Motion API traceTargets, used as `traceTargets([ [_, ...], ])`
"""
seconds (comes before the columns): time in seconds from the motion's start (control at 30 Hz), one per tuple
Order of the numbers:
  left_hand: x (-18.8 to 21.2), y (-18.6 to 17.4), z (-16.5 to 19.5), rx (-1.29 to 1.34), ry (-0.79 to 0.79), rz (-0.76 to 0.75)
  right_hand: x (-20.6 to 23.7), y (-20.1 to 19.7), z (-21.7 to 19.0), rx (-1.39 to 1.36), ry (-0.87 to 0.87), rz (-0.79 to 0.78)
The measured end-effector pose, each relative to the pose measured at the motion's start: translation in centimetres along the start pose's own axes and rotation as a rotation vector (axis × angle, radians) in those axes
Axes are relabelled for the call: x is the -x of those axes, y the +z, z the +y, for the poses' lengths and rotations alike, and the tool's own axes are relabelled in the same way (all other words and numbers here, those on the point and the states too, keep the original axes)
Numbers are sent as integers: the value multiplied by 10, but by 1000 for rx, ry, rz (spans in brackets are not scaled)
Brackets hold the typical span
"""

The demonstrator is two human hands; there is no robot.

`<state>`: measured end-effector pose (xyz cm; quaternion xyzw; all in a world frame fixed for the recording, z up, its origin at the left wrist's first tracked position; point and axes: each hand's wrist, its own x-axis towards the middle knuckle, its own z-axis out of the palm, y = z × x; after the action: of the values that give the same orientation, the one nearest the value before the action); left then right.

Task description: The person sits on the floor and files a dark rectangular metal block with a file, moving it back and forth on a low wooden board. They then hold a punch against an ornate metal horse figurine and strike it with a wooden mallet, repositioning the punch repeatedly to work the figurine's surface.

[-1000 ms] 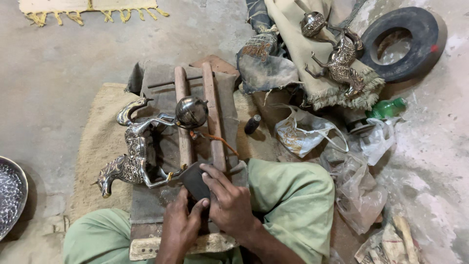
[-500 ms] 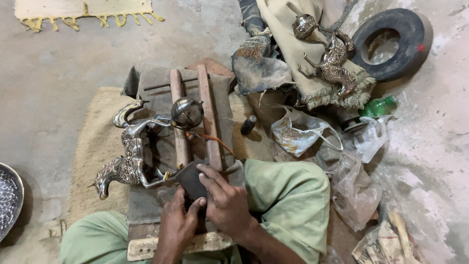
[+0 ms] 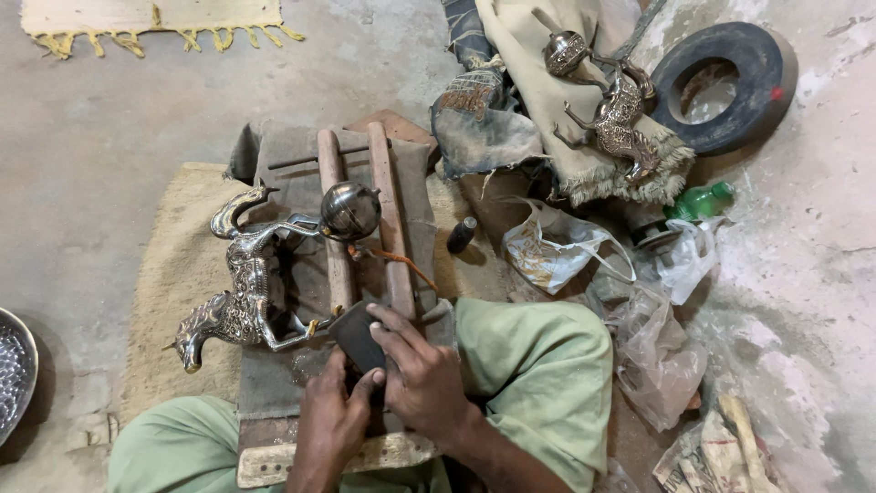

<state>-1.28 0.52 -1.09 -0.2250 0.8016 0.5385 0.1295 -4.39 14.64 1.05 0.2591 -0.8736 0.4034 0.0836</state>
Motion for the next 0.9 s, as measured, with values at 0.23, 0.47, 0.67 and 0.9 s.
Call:
traceTargets([
  [0.23,0,-2,0,9,-32,-24,44,-21,-6,62,4,60],
  [0.47,2,-2,-2,11,113,31,8,-5,-1,1,8,52],
  [0.67,1,-3,-1,-7,66,23,30,-13,0,35,-11,66],
  [0.9,2,-2,2,27,-51,-50,34,-13,0,46,48,56],
])
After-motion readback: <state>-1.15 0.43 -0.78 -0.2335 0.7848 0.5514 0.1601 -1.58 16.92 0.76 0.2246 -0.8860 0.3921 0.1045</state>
